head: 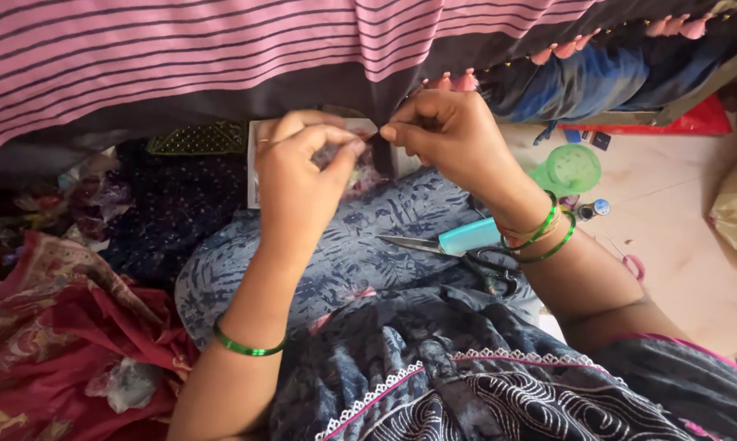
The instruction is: Sewing small decorative pink tassels or ornaments onto the edge of a striped fabric border.
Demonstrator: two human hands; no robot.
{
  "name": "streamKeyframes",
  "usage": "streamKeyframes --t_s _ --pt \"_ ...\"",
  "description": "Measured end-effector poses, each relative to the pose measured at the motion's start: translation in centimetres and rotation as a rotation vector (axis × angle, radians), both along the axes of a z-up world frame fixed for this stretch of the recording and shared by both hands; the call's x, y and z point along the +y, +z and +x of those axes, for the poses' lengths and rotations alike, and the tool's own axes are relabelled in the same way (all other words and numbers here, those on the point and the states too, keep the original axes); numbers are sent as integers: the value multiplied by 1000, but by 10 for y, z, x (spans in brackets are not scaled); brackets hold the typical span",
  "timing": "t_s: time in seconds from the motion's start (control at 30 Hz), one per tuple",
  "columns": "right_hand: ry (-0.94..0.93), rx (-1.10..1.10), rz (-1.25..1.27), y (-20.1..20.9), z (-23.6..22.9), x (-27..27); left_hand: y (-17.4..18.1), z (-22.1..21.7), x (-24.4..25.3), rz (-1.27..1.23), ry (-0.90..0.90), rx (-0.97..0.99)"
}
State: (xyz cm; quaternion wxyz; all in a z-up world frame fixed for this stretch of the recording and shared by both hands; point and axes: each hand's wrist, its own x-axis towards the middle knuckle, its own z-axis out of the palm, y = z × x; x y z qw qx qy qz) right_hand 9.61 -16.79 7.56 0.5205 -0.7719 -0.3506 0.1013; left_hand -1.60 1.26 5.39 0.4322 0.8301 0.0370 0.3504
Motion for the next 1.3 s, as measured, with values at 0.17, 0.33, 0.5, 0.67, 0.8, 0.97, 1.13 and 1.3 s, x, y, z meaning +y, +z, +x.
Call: streamKeyframes --t_s 0.17,0.33,0.5,0.67,0.8,0.97,1.13,1.3 --pt "-14 -20 15 -1 -2 0 8 -2 -7 -37 -59 -71" --pt "-46 -64 70 -8 0 -2 -13 4 -32 -257 -213 -40" --pt "-133 -350 70 -10 -4 -7 -19 6 -39 -359 -198 -128" --pt "-27 -598 16 7 -25 -25 -24 11 -37 -317 -172 -88" --pt "35 -909 -78 31 -34 -26 -8 5 -45 -91 -106 -147" --pt "106 -918 10 25 -24 -18 -11 3 -41 -460 -243 -9" --pt "147 -885 67 16 -24 -12 -33 7 -30 -963 -461 40" --pt "142 -1175 -60 23 -30 -8 -21 4 -43 -558 -209 -20"
